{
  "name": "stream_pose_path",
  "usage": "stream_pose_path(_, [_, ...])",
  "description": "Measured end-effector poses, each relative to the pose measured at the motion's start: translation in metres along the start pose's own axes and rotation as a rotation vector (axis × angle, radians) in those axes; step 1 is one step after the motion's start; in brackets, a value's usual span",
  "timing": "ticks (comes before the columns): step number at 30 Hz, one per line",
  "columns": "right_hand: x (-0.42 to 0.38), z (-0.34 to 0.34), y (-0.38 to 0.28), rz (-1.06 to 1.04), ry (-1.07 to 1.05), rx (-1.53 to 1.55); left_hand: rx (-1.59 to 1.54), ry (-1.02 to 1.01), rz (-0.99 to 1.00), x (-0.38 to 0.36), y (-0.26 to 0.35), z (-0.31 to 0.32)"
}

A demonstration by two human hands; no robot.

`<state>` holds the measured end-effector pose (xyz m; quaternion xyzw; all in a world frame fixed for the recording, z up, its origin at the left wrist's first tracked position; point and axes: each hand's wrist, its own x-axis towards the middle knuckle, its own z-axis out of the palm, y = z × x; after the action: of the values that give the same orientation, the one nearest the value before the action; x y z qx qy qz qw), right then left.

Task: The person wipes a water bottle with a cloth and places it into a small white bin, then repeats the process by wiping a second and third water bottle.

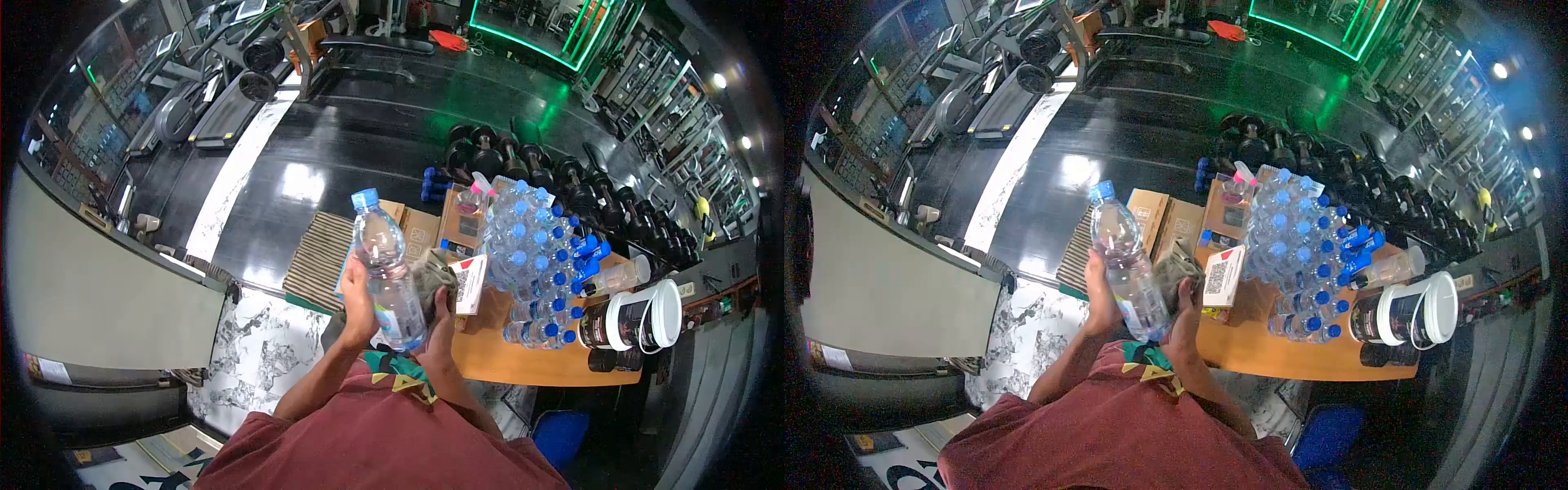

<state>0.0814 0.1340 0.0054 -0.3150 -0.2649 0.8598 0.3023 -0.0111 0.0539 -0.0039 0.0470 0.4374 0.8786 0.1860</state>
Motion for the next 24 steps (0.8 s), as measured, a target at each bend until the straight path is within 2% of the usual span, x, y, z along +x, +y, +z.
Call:
stream_pose_path(1, [0.004, -0.001, 0.001, -0.002, -0.002, 0.000, -0.001, -0.002, 0.002, -0.002, -0.001, 0.003])
stream_pose_path(3, [0.016, 0.000, -0.002, -0.005, -0.171, 0.145, 0.190, -0.038, 0.064, -0.007, -0.002, 0.006])
stream_pose_path(4, [0.021, 0.000, -0.002, 0.028, -0.074, 0.149, 0.273, -0.112, 0.157, -0.009, -0.016, -0.005])
stream_pose_path(5, [0.024, -0.003, -0.003, 0.029, -0.078, 0.147, 0.273, -0.109, 0.159, -0.015, -0.031, -0.015])
stream_pose_path(7, [0.026, -0.003, -0.005, -0.135, -0.127, 0.012, 0.457, -0.139, 0.311, -0.025, -0.032, -0.005])
stream_pose_path(8, [0.024, -0.003, -0.004, -0.109, -0.090, 0.056, 0.373, -0.242, 0.264, -0.023, -0.030, -0.011])
stream_pose_path(9, [0.024, -0.002, -0.001, -0.109, -0.089, 0.054, 0.372, -0.241, 0.263, -0.022, -0.026, -0.011])
stream_pose_path(11, [0.024, -0.007, 0.008, -0.221, 0.040, -0.051, 0.301, -0.175, 0.162, -0.021, -0.018, -0.009])
stream_pose_path(12, [0.028, -0.013, 0.007, -0.372, 0.078, -0.324, 0.295, -0.203, 0.145, -0.020, -0.016, -0.012])
stream_pose_path(13, [0.030, -0.017, 0.010, -0.370, 0.074, -0.324, 0.296, -0.200, 0.147, -0.020, -0.014, -0.013])
stream_pose_path(15, [0.025, -0.017, 0.011, -0.623, -0.127, -0.308, 0.119, -0.233, 0.022, -0.022, -0.009, -0.012])
stream_pose_path(16, [0.007, -0.001, -0.010, -0.672, -0.179, -0.464, 0.119, -0.231, 0.021, -0.021, -0.010, -0.012])
stream_pose_path(17, [0.018, -0.005, -0.019, -0.759, -0.447, -0.603, 0.081, -0.193, -0.015, -0.020, -0.013, -0.010])
stream_pose_path(19, [0.000, 0.033, -0.043, -1.067, -0.650, -1.142, 0.004, -0.120, -0.094, -0.017, -0.018, -0.004])
stream_pose_path(20, [-0.004, 0.034, -0.044, -1.066, -0.648, -1.145, -0.029, -0.063, -0.172, -0.022, 0.003, 0.015])
stream_pose_path(21, [-0.009, 0.033, -0.043, -1.097, -0.680, -1.215, -0.031, -0.064, -0.171, -0.020, 0.008, 0.016])
stream_pose_path(23, [-0.016, 0.025, -0.041, -1.133, -0.721, -1.281, -0.138, -0.129, -0.393, -0.014, 0.022, 0.004])
stream_pose_path(24, [-0.023, 0.013, -0.039, -1.132, -0.836, -1.333, -0.227, -0.206, -0.417, -0.009, 0.018, -0.011])
